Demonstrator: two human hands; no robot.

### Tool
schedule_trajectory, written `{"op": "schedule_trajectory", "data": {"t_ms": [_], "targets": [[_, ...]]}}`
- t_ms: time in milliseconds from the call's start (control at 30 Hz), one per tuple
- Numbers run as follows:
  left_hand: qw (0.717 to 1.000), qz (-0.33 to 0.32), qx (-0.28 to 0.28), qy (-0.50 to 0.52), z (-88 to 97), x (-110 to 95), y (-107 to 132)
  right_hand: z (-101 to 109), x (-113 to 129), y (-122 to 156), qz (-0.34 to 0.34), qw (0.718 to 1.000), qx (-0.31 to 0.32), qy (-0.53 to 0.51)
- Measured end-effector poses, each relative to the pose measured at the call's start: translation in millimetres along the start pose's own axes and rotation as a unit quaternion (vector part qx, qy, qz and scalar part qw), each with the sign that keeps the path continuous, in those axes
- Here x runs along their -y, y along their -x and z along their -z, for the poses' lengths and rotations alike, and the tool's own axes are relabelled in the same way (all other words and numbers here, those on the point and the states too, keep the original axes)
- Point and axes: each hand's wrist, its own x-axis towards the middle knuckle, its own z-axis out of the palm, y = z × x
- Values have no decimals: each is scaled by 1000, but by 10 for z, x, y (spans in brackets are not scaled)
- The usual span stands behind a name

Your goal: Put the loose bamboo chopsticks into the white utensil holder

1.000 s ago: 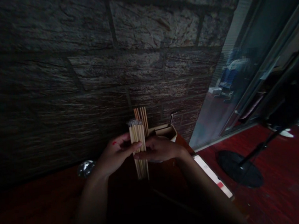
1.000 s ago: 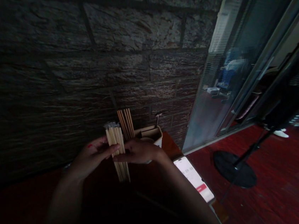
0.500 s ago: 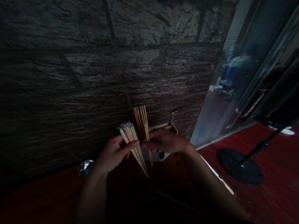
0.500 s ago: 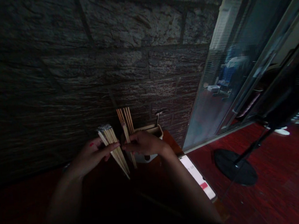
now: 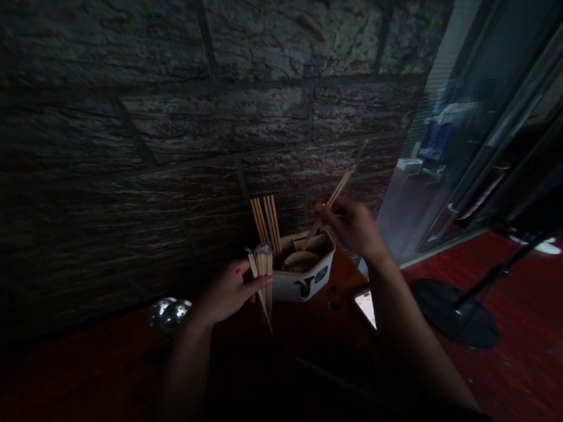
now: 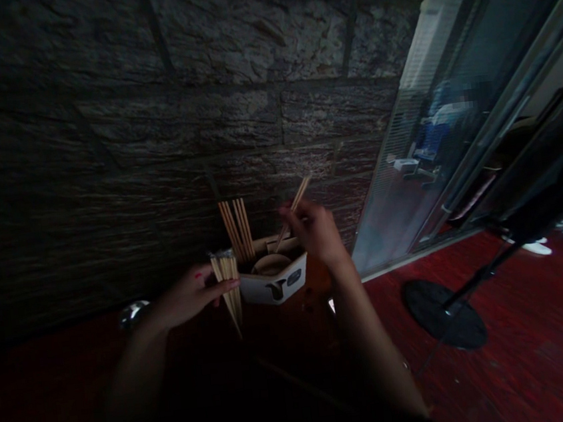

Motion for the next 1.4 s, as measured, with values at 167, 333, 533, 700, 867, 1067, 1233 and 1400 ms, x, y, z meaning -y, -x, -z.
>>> {"op": "schedule_trajectory", "data": {"t_ms": [167,333,533,700,867,1067,1233,1400], "targets": [[1000,-5,17,-4,-11,-61,16,-206,51,41,24,985,114,130],[1000,-14,19,-7,-3,-91,31,-265,53,54,3,971,177,159],[999,-6,27,-15,16,-8,19,-312,-5,55,-47,970,184,153],[999,-5,32,-26,47,42,18,-358,-49,38,-65,963,206,160],[999,-8,29,-24,55,64,15,-371,-77,43,-66,971,196,122],[999,-1,27,-21,58,53,17,-348,-101,42,-46,976,160,140],[999,-2,24,-24,55,53,16,-336,-91,43,-36,974,163,151],[999,1,19,-27,56,43,18,-361,-120,63,-34,970,183,158]]}}
